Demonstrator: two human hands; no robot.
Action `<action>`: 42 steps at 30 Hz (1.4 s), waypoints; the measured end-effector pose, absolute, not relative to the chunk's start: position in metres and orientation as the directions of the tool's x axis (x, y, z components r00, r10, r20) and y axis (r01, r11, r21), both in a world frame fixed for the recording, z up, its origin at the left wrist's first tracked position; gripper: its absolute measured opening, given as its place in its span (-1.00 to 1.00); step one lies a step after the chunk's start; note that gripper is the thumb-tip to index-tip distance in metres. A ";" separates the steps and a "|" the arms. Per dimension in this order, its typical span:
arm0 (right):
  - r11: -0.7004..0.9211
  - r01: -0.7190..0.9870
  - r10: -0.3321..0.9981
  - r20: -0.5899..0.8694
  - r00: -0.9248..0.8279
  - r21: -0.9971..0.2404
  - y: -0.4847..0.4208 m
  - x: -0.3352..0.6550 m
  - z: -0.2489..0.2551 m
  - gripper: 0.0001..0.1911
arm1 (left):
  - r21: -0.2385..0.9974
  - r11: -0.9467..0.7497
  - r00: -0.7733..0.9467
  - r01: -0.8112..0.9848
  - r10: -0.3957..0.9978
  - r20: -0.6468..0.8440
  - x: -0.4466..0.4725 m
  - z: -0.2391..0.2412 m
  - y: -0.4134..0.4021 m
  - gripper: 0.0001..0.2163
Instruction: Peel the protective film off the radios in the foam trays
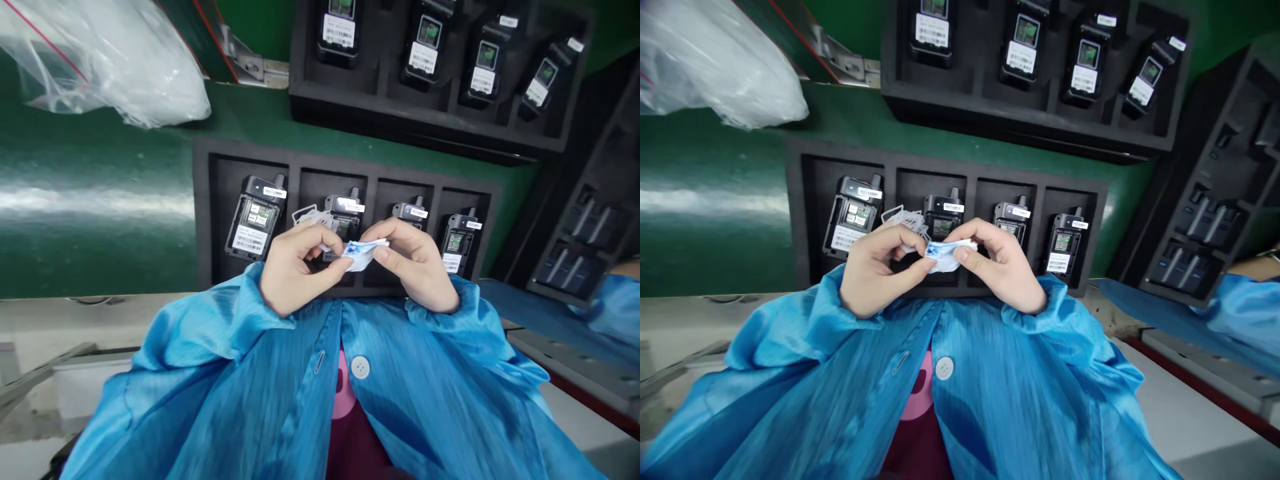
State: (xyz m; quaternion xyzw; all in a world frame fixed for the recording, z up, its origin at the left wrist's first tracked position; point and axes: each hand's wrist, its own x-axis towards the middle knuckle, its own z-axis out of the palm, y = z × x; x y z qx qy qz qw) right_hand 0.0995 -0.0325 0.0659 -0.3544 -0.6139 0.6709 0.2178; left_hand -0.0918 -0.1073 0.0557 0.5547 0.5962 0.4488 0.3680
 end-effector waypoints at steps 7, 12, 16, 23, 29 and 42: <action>0.101 0.196 0.747 -0.056 -0.663 -0.975 -0.033 0.083 0.074 -0.96 | 0.859 -0.138 -0.089 0.493 0.974 0.208 -0.099 0.062 -0.116 -0.84; 0.324 0.148 0.702 0.132 -0.700 -0.934 -0.037 0.075 0.078 -0.85 | 0.779 -0.224 -0.075 0.586 0.942 0.327 -0.111 0.065 -0.121 -0.88; 0.410 0.138 0.647 0.181 -0.741 -0.902 -0.037 0.072 0.079 -0.83 | 0.632 -0.302 -0.023 0.713 0.891 0.452 -0.117 0.064 -0.124 -0.96; 0.510 0.138 0.655 0.280 -0.701 -0.849 -0.041 0.069 0.077 -0.80 | 0.820 -0.233 -0.127 0.524 0.930 0.345 -0.112 0.060 -0.121 -0.81; 0.551 0.152 0.601 0.264 -0.755 -0.821 -0.041 0.068 0.080 -0.80 | 0.925 -0.101 -0.177 0.367 0.968 0.176 -0.108 0.052 -0.119 -0.85; 0.384 0.325 0.698 0.041 -0.715 -0.864 -0.035 0.057 0.093 -0.90 | 0.986 -0.032 -0.152 0.164 0.987 0.057 -0.118 0.057 -0.123 -0.88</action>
